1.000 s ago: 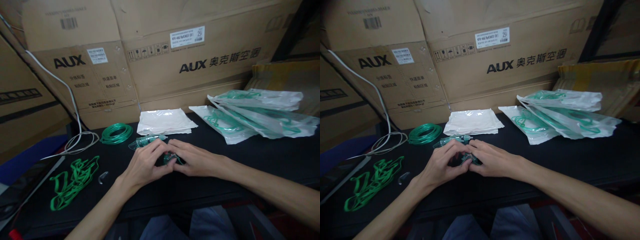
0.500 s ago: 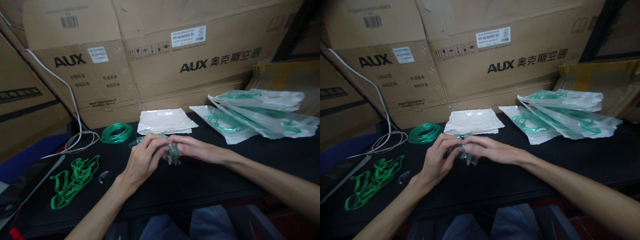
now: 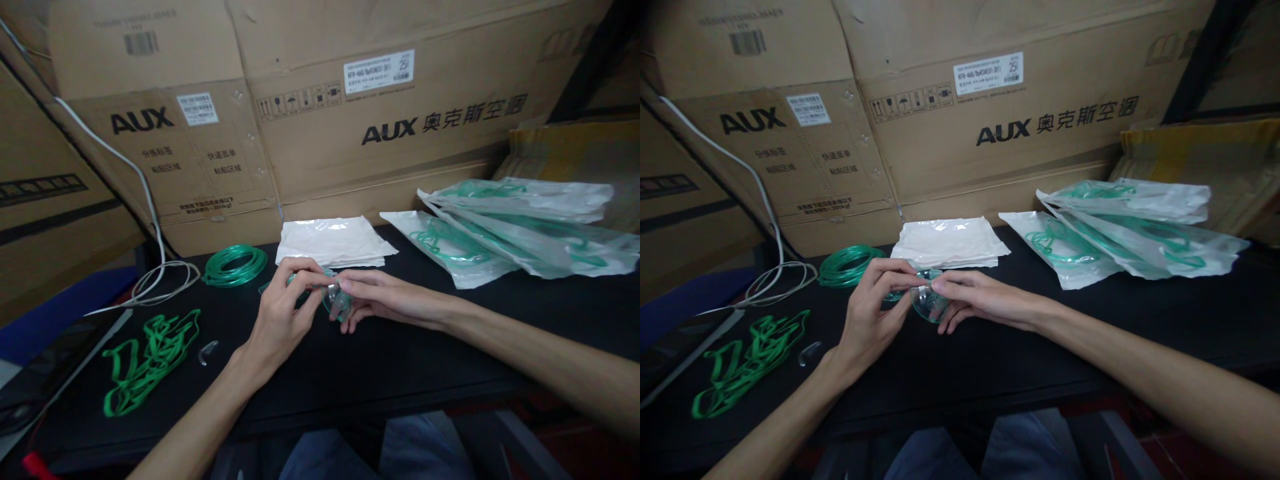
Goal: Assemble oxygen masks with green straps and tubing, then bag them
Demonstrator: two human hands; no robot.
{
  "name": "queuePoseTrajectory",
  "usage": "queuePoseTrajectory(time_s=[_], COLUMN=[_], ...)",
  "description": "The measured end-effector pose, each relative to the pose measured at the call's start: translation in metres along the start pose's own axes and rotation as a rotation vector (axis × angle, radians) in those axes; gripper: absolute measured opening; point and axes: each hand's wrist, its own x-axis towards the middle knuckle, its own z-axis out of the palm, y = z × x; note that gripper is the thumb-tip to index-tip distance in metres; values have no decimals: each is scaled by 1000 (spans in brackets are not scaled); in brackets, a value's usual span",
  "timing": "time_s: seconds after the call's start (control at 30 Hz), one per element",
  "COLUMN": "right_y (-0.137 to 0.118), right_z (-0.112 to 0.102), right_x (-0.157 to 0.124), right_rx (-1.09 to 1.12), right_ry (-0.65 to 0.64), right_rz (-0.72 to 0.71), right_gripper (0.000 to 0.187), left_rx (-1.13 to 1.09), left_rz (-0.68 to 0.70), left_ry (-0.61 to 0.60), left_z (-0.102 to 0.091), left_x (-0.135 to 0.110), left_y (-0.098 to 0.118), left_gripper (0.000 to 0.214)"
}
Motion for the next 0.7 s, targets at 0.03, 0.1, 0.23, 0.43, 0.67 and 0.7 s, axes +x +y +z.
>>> queuePoseTrajectory(time_s=[0.03, 0.1, 0.23, 0.43, 0.67, 0.7], right_y=[0, -1, -2, -1, 0, 1], right_z=[0, -1, -4, -6, -6, -7], right_x=[0, 1, 4, 6, 6, 6], right_rx=[-12, -49, -183, -338, -423, -435], right_ry=[31, 108, 296, 366, 331, 328], right_rz=[-15, -56, -120, -191, -139, -133], right_gripper=[32, 37, 48, 47, 52, 53], left_rx=[-23, -84, -282, -497, -470, -481], left_rz=[-35, -144, -482, -749, -737, -740], left_ry=[-4, -1, 74, -74, -130, -136], left_z=[1, 2, 5, 4, 2, 2], left_x=[0, 0, -1, 4, 4, 4], left_y=[0, 1, -2, -1, 0, -1], left_gripper=[20, 20, 18, 25, 22, 21])
